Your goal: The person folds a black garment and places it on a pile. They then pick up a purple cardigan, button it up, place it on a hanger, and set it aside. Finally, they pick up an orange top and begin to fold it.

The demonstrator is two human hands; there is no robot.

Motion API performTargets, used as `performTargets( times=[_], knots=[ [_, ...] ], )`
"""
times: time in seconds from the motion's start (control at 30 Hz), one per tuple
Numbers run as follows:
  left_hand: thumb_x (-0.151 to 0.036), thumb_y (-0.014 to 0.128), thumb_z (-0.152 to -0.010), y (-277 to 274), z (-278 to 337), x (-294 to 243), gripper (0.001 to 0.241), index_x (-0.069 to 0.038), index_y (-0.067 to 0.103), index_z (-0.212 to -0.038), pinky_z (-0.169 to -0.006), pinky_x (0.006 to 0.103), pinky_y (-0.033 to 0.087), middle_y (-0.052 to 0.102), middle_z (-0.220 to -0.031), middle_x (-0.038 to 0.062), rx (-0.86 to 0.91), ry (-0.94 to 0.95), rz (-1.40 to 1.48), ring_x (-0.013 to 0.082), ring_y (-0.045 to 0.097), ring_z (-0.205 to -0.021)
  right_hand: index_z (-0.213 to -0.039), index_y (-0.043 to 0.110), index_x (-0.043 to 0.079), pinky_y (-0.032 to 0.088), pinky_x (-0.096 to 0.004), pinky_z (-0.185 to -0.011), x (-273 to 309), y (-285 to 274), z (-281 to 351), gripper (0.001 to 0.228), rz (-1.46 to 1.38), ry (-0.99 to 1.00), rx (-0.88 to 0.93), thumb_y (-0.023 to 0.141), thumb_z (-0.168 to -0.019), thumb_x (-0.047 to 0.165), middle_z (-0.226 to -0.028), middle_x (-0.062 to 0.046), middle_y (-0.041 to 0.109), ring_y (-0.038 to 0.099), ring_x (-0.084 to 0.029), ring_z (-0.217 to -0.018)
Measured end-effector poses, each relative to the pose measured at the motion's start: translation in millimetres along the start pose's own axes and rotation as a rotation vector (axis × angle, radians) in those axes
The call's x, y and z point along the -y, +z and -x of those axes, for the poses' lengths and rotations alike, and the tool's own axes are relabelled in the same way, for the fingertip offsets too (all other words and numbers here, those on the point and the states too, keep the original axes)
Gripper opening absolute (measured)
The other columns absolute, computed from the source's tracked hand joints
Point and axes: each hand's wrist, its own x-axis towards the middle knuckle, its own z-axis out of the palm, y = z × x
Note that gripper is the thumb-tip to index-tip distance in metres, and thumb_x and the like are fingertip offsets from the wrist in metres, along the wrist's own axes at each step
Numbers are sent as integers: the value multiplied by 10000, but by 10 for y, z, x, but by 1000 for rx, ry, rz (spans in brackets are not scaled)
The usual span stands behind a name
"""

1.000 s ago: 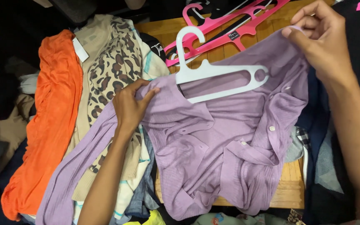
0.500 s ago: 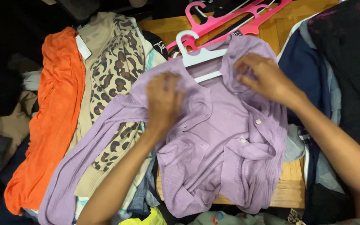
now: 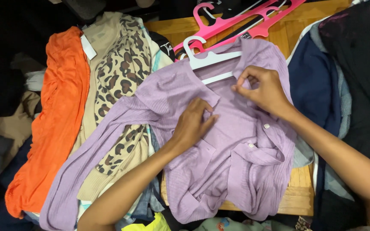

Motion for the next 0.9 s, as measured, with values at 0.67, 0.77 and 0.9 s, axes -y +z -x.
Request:
performTargets(
  times=[0.67, 0.77, 0.9],
  knots=[
    [-213, 554, -1034, 9, 61, -81, 156, -70, 557, -972, -658, 417, 486, 603, -764, 191, -66, -185, 334, 320, 607, -701, -832, 549, 81, 534, -200, -739, 408, 716, 655, 177, -584, 303, -112, 668, -947, 17, -839, 23, 431, 511, -56, -773],
    [-166, 606, -1013, -15, 22, -109, 140, -76, 557, -918, -651, 375, 478, 548, -769, 142, -126, -101, 322, 293, 583, -707, -805, 532, 58, 541, -199, -728, 322, 782, 674, 216, -578, 269, -100, 695, -938, 9, -826, 12, 422, 504, -58, -741],
    [-145, 638, -992, 120, 42, 68, 110, -114, 585, -900, -608, 319, 434, 519, -752, 64, -143, -154, 422, 168, 523, -693, -849, 579, 29, 582, -244, -708, 703, 684, 640, 191, -587, 250, -56, 762, -882, -12, -833, -19, 479, 560, -101, -738]
  ],
)
